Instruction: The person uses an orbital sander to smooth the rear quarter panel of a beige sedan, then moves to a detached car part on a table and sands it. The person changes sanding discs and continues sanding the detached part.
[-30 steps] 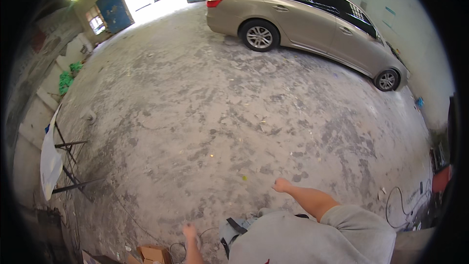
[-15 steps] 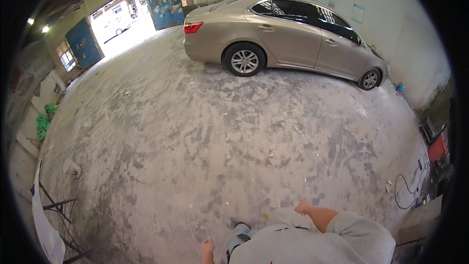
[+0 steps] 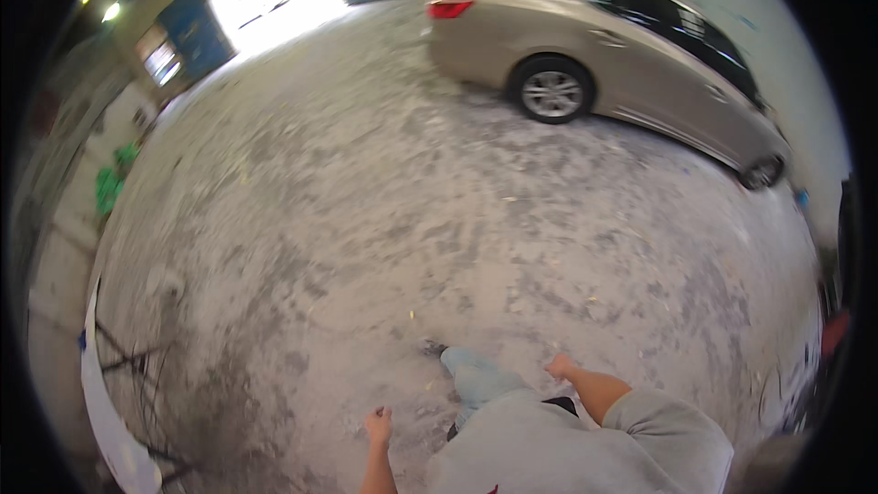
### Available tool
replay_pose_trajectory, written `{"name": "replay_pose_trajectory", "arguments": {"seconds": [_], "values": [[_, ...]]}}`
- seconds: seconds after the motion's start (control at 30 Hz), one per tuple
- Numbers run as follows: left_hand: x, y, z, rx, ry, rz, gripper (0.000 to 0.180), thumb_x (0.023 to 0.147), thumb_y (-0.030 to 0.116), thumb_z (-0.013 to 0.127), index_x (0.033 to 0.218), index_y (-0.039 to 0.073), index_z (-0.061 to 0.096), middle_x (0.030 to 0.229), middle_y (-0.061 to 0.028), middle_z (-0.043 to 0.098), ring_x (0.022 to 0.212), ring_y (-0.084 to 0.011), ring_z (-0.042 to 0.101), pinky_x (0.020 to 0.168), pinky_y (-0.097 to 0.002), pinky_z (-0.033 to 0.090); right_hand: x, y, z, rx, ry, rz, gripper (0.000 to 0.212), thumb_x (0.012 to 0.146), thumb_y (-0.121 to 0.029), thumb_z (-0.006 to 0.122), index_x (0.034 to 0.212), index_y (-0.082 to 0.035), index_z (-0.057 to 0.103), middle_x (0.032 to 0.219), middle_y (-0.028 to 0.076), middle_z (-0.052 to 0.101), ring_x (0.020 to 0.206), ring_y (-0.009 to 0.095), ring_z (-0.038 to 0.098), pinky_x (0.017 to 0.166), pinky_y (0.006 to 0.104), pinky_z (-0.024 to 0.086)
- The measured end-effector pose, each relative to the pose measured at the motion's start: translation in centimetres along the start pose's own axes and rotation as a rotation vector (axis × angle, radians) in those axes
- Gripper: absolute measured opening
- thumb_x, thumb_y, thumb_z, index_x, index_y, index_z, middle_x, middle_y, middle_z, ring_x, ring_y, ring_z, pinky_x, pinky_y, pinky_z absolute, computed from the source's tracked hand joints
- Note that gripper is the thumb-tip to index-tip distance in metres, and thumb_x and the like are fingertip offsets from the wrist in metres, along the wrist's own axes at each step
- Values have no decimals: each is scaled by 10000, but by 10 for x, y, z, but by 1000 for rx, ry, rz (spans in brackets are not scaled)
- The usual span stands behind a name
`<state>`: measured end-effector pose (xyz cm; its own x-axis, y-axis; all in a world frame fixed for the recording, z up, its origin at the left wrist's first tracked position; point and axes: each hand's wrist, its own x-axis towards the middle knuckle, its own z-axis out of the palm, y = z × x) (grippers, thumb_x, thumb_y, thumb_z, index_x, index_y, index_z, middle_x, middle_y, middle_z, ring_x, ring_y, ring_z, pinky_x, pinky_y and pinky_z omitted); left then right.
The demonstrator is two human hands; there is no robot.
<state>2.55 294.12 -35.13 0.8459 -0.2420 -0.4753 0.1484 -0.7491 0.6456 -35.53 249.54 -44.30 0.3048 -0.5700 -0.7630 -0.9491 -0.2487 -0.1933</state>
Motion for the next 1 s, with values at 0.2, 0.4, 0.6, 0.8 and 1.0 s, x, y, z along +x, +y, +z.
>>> {"name": "replay_pose_trajectory", "arguments": {"seconds": [0.2, 0.4, 0.6, 0.8, 1.0], "values": [[40, -45, -104, 173, 103, -304, 545, 925, 452, 709, 1267, 29, 740, 1169, -215, 771, 1100, -406, 727, 972, -478, 560, 109, -254, -64, 222, -176, 61, 237, 940, -157, 683, 914, 78, 679, 762, 203, 721, 573, 311, 706, 485, 433, 564], [36, -110, -170, -111, 239, -766, 536, 919, 449, 689, 1250, 31, 740, 1232, -236, 739, 1155, -409, 703, 975, -502, 558, 198, -620, -120, -133, -225, -417, 224, 949, -160, 689, 926, 59, 649, 712, 169, 673, 539, 295, 668, 459, 411, 522], [78, -131, -157, -252, 112, -1102, 662, 862, 488, 736, 1313, 3, 708, 1312, -262, 705, 1228, -427, 677, 1042, -498, 544, 247, -971, -110, 106, -170, -691, 223, 964, -157, 661, 1051, 48, 647, 756, 145, 690, 569, 254, 662, 466, 364, 506], [277, -179, -258, 26, 367, -673, 550, 917, 472, 701, 1146, -23, 775, 1176, -260, 757, 1166, -423, 702, 994, -521, 552, 185, -1138, 11, -80, -214, -708, 289, 973, -156, 658, 1181, 43, 663, 834, 142, 732, 641, 244, 703, 529, 379, 568], [407, -105, -543, -486, 874, -372, 526, 979, 442, 720, 1344, 67, 668, 1226, -221, 747, 1172, -342, 720, 963, -458, 559, 177, -1240, 97, -1216, -382, -1124, 352, 958, -226, 672, 1227, 2, 667, 849, 122, 755, 681, 256, 743, 575, 403, 595]]}}
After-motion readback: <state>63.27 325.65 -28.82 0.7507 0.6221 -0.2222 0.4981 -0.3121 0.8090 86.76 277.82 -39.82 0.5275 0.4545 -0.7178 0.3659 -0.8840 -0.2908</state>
